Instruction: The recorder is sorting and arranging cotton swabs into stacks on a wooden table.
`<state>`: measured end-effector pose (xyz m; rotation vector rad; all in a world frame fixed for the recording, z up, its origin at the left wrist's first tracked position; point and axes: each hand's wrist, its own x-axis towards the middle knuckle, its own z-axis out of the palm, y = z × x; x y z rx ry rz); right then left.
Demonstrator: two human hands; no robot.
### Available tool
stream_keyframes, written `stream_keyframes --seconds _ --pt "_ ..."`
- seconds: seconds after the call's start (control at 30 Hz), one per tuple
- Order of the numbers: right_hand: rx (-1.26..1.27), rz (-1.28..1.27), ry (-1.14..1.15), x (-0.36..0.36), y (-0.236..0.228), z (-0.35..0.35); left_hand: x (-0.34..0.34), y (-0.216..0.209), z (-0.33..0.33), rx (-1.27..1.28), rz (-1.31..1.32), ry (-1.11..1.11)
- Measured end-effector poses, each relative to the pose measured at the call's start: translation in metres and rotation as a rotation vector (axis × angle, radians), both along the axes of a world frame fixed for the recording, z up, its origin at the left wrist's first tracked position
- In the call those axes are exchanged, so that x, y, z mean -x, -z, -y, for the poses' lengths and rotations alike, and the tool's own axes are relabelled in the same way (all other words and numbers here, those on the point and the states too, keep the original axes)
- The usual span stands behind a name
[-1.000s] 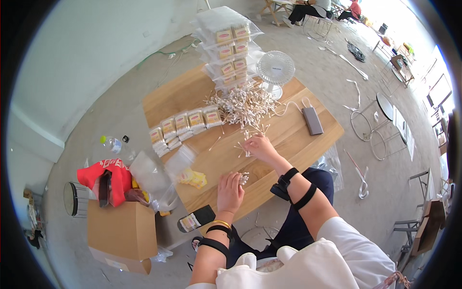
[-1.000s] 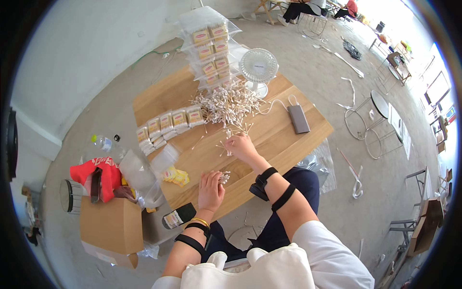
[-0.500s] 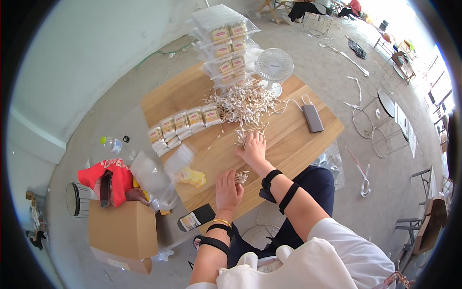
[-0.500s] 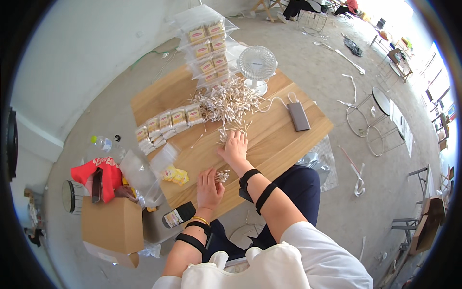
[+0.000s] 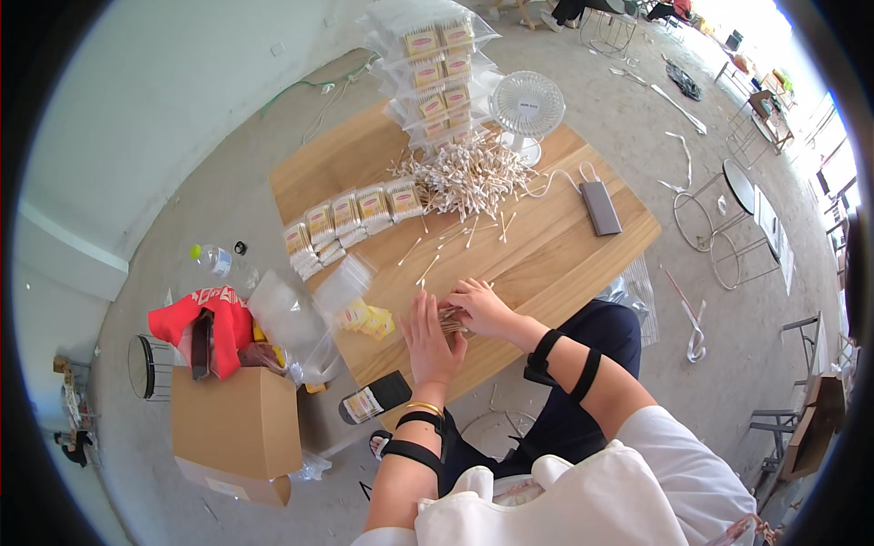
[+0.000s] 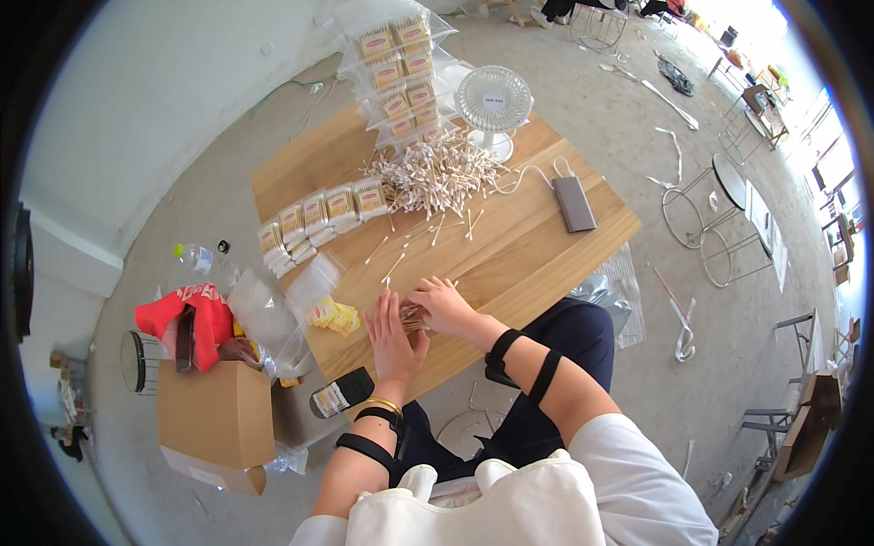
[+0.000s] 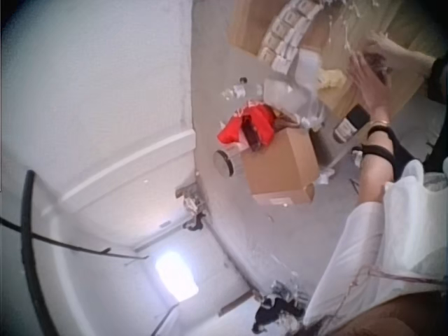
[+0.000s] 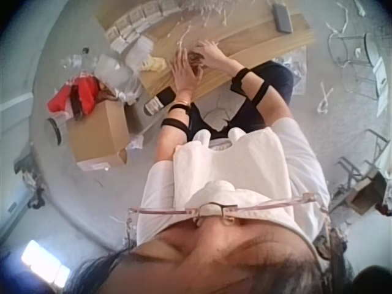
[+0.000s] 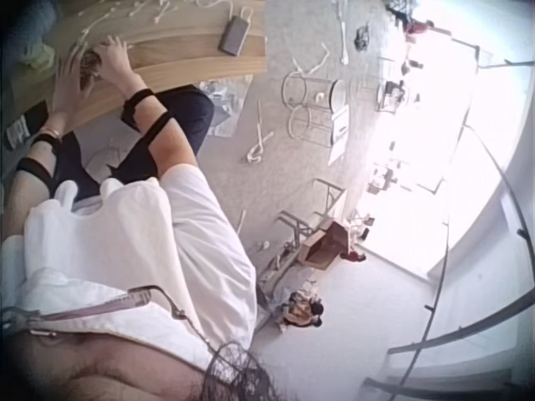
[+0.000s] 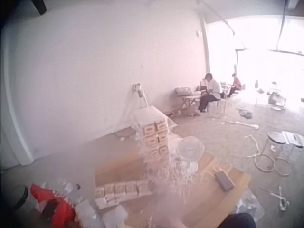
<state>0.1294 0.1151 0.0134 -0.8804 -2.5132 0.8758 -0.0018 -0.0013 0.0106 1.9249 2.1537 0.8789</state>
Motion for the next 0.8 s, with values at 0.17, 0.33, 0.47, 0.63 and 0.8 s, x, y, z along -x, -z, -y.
stream_keyframes --seconds 0.17,0.33,0.47,0.63,0.8 --pt "-0.025 -0.038 0.123 0.003 -0.014 -0.016 0.003 0.010 -0.001 0.025 -0.074 0.033" --pt "-0.216 -0.098 0.005 0.036 -0.012 -0.029 -0.003 0.007 -0.003 0.028 -0.184 0.036" --pt "-0.166 0.025 -0.099 0.055 -0.015 -0.033 0.000 0.012 0.001 -0.002 -0.171 0.039" --pt "-0.209 0.088 0.043 0.037 -0.017 -0.052 -0.002 0.007 -0.001 -0.020 -0.109 0.066" --pt "-0.262 0.041 0.176 0.027 -0.013 -0.064 -0.002 0.002 -0.001 -0.026 -0.088 0.055"
